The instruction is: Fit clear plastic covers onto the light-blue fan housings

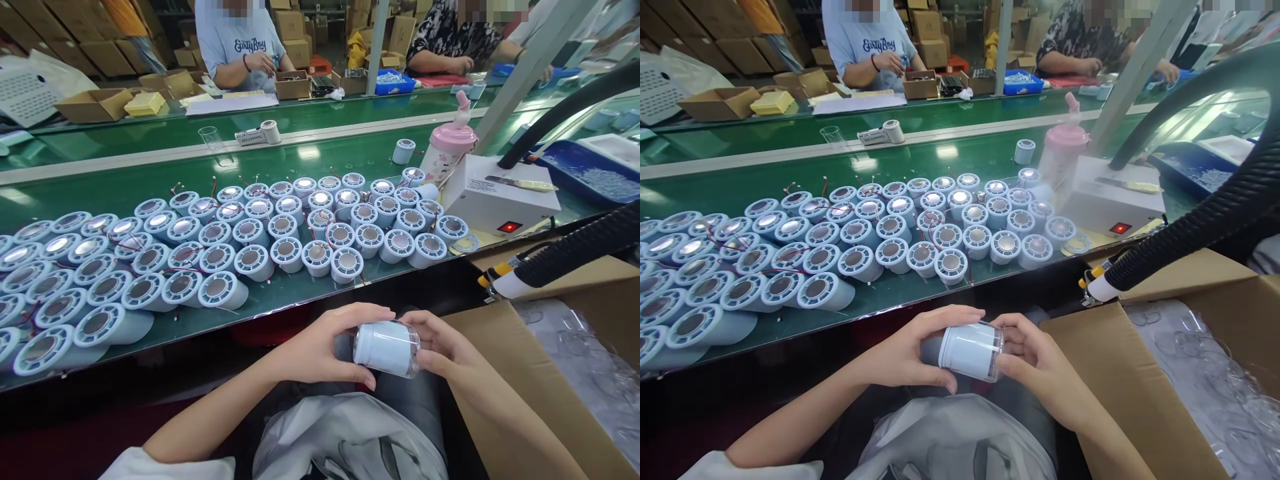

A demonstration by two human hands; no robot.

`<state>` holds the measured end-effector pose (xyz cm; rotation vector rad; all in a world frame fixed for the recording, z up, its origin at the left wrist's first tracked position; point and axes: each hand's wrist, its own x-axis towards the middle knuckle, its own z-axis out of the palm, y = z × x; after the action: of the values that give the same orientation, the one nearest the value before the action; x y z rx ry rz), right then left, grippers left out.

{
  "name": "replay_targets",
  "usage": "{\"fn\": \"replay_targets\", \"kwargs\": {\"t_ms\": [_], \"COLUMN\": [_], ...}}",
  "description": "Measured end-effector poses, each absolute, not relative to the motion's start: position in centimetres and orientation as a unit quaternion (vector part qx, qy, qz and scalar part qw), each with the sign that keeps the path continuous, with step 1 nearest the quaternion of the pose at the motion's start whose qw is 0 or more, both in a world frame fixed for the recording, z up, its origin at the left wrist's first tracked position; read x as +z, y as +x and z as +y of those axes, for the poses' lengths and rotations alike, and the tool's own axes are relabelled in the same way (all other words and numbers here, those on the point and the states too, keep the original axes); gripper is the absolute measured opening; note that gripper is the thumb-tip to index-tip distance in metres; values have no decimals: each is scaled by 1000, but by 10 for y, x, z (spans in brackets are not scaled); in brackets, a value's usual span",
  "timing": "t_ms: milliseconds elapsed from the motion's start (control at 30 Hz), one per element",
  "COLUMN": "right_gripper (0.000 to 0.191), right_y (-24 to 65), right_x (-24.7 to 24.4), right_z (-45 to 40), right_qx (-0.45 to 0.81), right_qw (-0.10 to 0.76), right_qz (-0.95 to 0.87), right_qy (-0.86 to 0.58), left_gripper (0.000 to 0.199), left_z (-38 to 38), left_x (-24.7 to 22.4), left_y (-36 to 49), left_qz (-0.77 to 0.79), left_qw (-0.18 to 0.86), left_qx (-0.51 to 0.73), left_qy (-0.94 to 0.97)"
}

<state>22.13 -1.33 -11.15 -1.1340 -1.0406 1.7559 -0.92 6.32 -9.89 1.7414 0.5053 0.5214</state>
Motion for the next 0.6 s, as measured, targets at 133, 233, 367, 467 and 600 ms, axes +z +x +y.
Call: {"fn": "replay_targets", "kwargs": {"t_ms": [133,233,367,467,600], "right_gripper": [34,36,41,40,38], "right_y": [220,218,225,238,255], "right_x": [-126,-149,-182,-199,-211], "right_z": [-12,-14,-17,-18,-16], "right_qx": [704,678,599,546,492], "right_qw": [424,521,642,689,741], "right_qz": [-372,-278,-175,-156,-125], "right_qy": [-432,-438,-446,-450,-439], "left_gripper": [82,87,81,75,65], "left_z": [66,77,102,120,135], "left_x": [-105,-120,-143,-154,-157], "left_y": [-4,16,69,118,164], "left_qz": [247,258,281,260,209], "left_qw": [678,751,783,783,784], "left_qx": [209,217,179,137,91], "left_qy": [660,568,526,549,578]}}
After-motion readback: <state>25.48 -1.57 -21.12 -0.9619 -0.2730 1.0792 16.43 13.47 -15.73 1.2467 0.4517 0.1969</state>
